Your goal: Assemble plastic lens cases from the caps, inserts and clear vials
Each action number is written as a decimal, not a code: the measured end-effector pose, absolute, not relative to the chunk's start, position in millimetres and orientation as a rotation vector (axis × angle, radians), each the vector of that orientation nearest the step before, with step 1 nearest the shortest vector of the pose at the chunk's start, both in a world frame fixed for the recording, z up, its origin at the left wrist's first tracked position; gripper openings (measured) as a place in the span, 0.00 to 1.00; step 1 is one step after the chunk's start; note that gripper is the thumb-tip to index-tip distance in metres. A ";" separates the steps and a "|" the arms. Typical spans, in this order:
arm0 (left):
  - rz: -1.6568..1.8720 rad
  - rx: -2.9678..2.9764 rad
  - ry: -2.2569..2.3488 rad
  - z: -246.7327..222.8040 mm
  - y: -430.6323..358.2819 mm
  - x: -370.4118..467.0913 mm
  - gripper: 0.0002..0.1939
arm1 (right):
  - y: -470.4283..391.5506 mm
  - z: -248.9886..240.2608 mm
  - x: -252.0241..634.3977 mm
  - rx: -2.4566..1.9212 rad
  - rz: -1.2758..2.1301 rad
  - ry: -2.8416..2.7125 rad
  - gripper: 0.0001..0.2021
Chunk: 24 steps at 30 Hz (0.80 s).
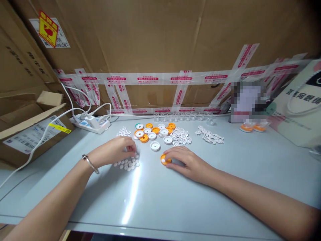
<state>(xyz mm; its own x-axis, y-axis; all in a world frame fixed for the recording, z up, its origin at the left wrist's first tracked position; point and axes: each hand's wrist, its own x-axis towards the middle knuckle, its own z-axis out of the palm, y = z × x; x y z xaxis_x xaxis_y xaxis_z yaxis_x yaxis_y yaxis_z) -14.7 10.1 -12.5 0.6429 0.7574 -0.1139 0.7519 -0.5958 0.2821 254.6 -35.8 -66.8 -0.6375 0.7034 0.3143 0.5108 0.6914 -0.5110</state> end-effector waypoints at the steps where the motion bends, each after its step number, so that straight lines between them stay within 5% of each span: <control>1: 0.035 2.561 1.206 -13.6 10.7 -14.7 0.09 | -35.8 -67.0 254.7 -0.925 0.507 -2.414 0.06; 24: -0.127 2.381 1.281 -9.8 18.1 -39.0 0.09 | -38.1 -65.1 254.9 -0.935 0.442 -2.427 0.08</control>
<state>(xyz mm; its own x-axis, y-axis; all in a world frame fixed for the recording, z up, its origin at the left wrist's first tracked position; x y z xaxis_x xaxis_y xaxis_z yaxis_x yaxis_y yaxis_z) -39.0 18.1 -9.8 0.5687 0.7741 -0.2781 0.8136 -0.4796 0.3288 254.9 -38.1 -65.1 -0.6405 0.6924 0.3323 0.5309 0.7118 -0.4599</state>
